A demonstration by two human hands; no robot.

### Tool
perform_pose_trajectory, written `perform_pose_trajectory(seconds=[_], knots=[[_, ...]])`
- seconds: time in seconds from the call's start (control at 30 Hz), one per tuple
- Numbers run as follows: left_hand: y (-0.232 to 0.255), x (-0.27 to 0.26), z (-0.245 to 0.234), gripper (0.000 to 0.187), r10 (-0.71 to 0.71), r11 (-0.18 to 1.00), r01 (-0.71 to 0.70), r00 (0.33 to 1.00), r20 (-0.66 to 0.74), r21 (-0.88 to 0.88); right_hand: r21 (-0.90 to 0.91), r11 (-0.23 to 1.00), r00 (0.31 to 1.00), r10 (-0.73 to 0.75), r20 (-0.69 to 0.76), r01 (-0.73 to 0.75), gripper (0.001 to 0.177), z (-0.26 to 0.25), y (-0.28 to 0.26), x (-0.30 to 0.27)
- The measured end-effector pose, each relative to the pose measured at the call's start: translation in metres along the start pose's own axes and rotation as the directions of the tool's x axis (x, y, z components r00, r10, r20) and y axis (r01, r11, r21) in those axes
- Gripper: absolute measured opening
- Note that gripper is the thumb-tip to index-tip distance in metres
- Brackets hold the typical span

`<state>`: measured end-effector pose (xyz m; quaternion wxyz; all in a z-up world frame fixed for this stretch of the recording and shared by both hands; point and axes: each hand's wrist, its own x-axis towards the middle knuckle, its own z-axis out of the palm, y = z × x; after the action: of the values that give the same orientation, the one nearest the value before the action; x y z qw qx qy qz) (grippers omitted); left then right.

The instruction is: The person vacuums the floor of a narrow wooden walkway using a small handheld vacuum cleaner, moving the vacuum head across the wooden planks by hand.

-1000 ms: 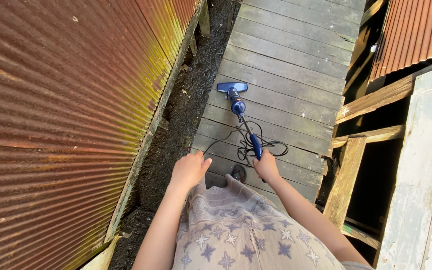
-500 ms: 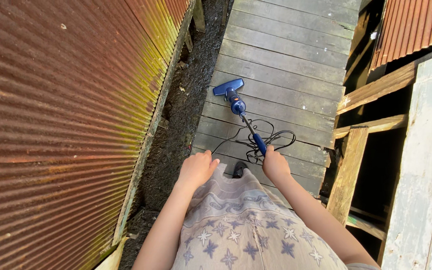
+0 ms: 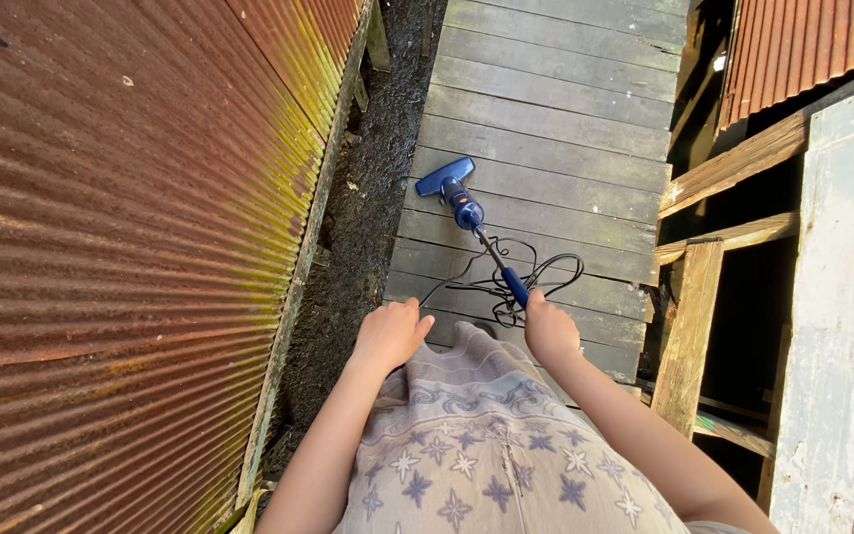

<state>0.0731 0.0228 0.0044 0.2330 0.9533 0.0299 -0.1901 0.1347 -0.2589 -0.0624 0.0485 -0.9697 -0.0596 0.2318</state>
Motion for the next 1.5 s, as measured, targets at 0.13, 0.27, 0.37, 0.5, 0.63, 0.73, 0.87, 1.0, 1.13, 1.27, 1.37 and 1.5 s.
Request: perform_pose_trajectory(seconds=[0.13,0.27,0.37,0.5,0.63,0.73,0.87,1.0,1.13,1.27,1.37,1.5], knots=[[-0.003,0.006,-0.003,0.04,0.042,0.999,-0.042,0.999,-0.006,0.022,-0.119,0.99,0.997,-0.073,0.033,0.077,0.01,0.025,-0.009,-0.008],[-0.007,0.009,-0.009,0.04,0.038,0.999,-0.038,0.999,0.006,0.008,-0.082,0.995,0.999,-0.05,0.002,0.05,0.01,0.03,-0.01,0.0],[-0.01,0.009,-0.009,0.04,0.048,0.999,-0.048,0.999,0.006,0.011,-0.044,0.999,1.0,0.0,0.02,0.001,0.013,0.03,-0.002,0.011],[-0.016,0.01,-0.01,0.039,0.064,0.998,-0.064,0.998,-0.023,0.002,0.139,0.98,0.99,0.144,0.006,-0.144,0.024,0.037,0.016,0.023],[-0.019,0.013,-0.013,0.04,0.048,0.999,-0.048,0.999,0.002,0.014,0.332,0.938,0.979,0.15,-0.14,-0.097,0.032,0.044,0.033,0.027],[-0.022,0.012,-0.015,0.04,0.078,0.997,-0.078,0.997,-0.002,0.006,0.518,0.818,0.965,0.254,0.063,-0.25,0.028,0.043,0.023,0.017],[-0.024,0.01,-0.019,0.04,0.047,0.999,-0.047,0.999,0.0,-0.004,0.653,0.706,0.958,0.261,0.122,-0.276,0.024,0.044,0.012,0.018],[-0.028,0.008,-0.022,0.04,0.049,0.999,-0.049,0.999,-0.016,-0.01,0.907,0.177,0.911,0.24,0.337,-0.382,0.014,0.053,0.011,0.034],[-0.033,0.005,-0.023,0.041,0.037,0.999,-0.037,0.999,-0.012,-0.015,0.915,-0.007,0.897,0.194,0.396,-0.402,0.014,0.051,0.012,0.043],[-0.035,0.004,-0.021,0.041,0.025,1.0,-0.025,0.999,-0.02,-0.016,0.911,-0.104,0.897,0.165,0.41,-0.398,0.015,0.043,0.015,0.052],[-0.035,0.004,-0.02,0.041,0.022,1.0,-0.023,0.999,-0.027,-0.017,0.904,-0.138,0.892,0.16,0.423,-0.404,0.011,0.036,0.017,0.056],[-0.035,0.004,-0.02,0.041,0.014,0.999,-0.015,0.999,-0.03,-0.037,0.905,-0.151,0.899,0.133,0.417,-0.397,0.009,0.035,0.018,0.062]])
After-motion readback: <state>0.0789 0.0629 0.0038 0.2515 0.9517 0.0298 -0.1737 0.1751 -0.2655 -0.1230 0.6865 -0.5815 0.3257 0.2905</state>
